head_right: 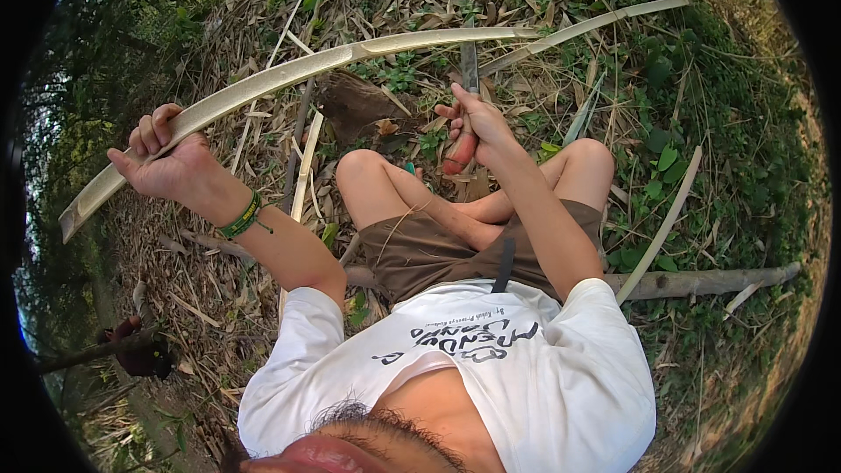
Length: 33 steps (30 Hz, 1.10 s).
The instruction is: The person sits on the ground and uses a machete to shave and smooth the inner surface of a long bamboo strip.
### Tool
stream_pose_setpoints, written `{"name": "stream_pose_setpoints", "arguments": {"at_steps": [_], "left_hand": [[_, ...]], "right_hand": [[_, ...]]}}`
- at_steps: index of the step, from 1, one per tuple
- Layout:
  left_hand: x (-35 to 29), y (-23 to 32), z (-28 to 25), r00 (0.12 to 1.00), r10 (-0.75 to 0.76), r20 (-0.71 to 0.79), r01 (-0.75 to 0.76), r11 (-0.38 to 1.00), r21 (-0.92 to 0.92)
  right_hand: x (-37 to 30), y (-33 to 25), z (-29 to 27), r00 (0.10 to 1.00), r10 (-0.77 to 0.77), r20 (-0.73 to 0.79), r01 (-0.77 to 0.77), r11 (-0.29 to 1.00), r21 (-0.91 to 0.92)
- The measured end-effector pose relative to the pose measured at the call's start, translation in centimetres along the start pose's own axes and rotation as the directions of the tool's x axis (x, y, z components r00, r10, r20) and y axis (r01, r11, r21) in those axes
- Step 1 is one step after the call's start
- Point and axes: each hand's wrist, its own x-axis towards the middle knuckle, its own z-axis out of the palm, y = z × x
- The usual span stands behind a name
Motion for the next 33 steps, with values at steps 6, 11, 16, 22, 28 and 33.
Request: {"name": "stream_pose_setpoints", "arguments": {"at_steps": [6,11,16,22,28,33], "left_hand": [[-5.2,0.9,7.4,0.96,0.23,0.158,-0.273,0.897,0.349],[-4.7,-1.1,5.3,0.865,0.245,0.437,-0.466,0.715,0.521],[-4.8,-3.5,6.1,0.749,0.318,0.581,-0.631,0.611,0.478],[-10.8,-7.5,6.9,0.754,0.444,0.483,-0.656,0.515,0.551],[-14.8,-6.5,5.4,0.767,0.506,0.395,-0.636,0.517,0.573],[-16.2,-6.1,4.9,0.788,0.492,0.37,-0.614,0.578,0.537]], "right_hand": [[-2.5,5.6,-6.4,0.986,0.136,-0.095,-0.155,0.96,-0.233],[-6.5,5.9,-4.1,0.993,-0.025,-0.117,-0.028,0.903,-0.429],[-8.8,5.1,0.5,0.966,-0.222,0.131,0.253,0.713,-0.654],[-13.1,3.1,7.8,0.779,-0.402,0.481,0.627,0.505,-0.593],[-12.5,4.4,7.6,0.63,-0.526,0.571,0.766,0.304,-0.566],[-6.3,6.3,3.1,0.868,-0.386,0.311,0.47,0.436,-0.768]]}}
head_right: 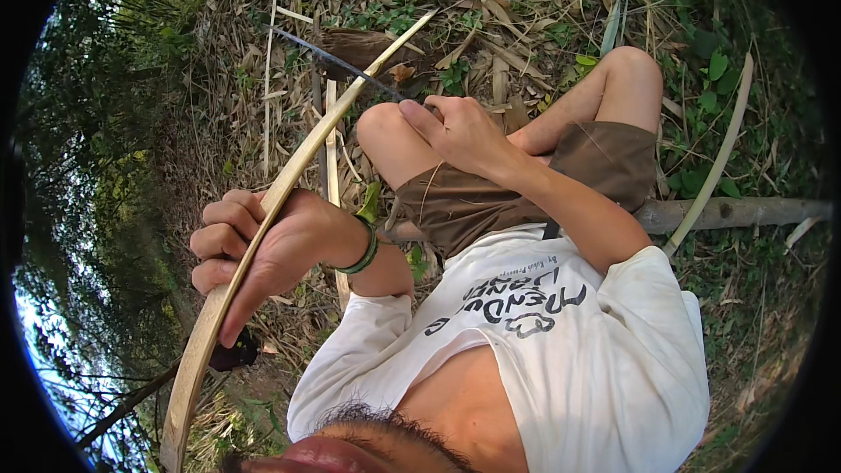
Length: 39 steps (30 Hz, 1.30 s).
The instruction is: The person sits on the ground and uses a machete to shave and smooth the inner surface of a long bamboo strip.
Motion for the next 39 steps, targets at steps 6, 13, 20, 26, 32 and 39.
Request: {"name": "stream_pose_setpoints", "arguments": {"at_steps": [6,13,20,26,32,39], "left_hand": [[-0.3,0.2,-0.9,0.999,-0.001,-0.037,0.002,0.999,0.033],[0.8,-0.9,0.2,0.992,0.009,-0.122,0.008,0.991,0.132],[4.9,4.3,-1.0,0.994,0.079,-0.076,-0.052,0.948,0.313],[4.2,3.6,-0.6,0.994,0.047,-0.094,-0.013,0.944,0.331],[3.6,1.2,-1.3,0.996,0.054,-0.076,-0.026,0.942,0.334],[3.4,0.7,-2.0,0.995,0.038,-0.097,0.001,0.929,0.369]], "right_hand": [[-1.9,-2.4,0.8,0.977,-0.211,0.04,0.21,0.978,0.02],[3.0,8.2,-1.2,0.955,0.294,-0.042,-0.296,0.952,-0.07],[-3.8,-2.7,-1.2,0.996,-0.057,0.075,0.06,0.998,-0.031],[-5.0,-4.1,-1.3,0.982,-0.151,0.114,0.151,0.989,0.011],[1.0,0.7,-0.8,0.999,0.05,0.008,-0.049,0.994,-0.093],[0.9,1.9,0.3,0.993,-0.108,-0.043,0.1,0.981,-0.167]]}}
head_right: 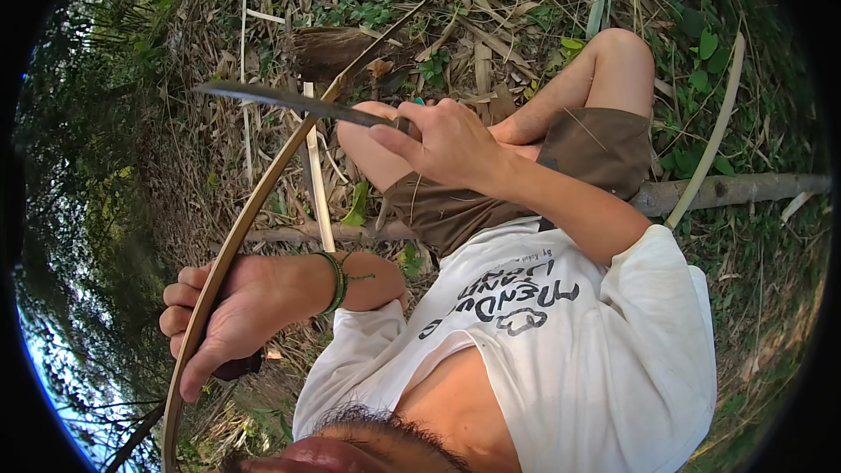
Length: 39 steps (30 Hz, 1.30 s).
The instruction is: The person sits on the ground and uses a machete to shave and smooth the inner surface of a long bamboo strip.
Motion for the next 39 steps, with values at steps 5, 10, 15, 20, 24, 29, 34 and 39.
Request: {"name": "stream_pose_setpoints", "arguments": {"at_steps": [5,10,15,20,24,29,34,39], "left_hand": [[-2.9,-1.3,2.0,0.998,-0.034,-0.053,0.031,0.998,-0.058],[-2.3,-1.6,2.3,0.997,-0.042,-0.064,0.038,0.998,-0.051],[-2.3,-1.7,2.4,0.999,-0.037,-0.027,0.035,0.996,-0.079],[-1.8,-2.1,2.4,0.999,-0.019,-0.038,0.017,0.998,-0.056],[-0.4,-3.6,3.2,0.979,-0.133,-0.155,0.142,0.989,0.045],[2.3,-3.5,5.0,0.985,-0.131,-0.116,0.143,0.984,0.106],[13.1,0.7,0.8,0.978,-0.041,0.203,0.122,0.906,-0.404],[13.6,1.4,4.7,0.958,-0.088,0.272,0.211,0.859,-0.466]], "right_hand": [[1.6,-1.0,-0.7,0.995,0.095,0.033,-0.093,0.994,-0.062],[0.4,-1.9,-0.5,0.999,0.006,0.041,-0.006,1.0,0.002],[4.2,7.0,-1.2,0.969,0.239,-0.057,-0.246,0.952,-0.185],[1.8,-1.0,-1.3,0.988,0.066,0.14,-0.056,0.996,-0.075],[6.2,12.3,-0.2,0.931,0.36,-0.05,-0.364,0.922,-0.135],[6.7,11.6,-0.3,0.912,0.408,-0.035,-0.408,0.898,-0.165],[1.8,5.3,-2.3,0.945,0.324,0.049,-0.319,0.943,-0.09],[-0.9,7.3,-1.2,0.927,0.373,-0.043,-0.373,0.928,0.006]]}}
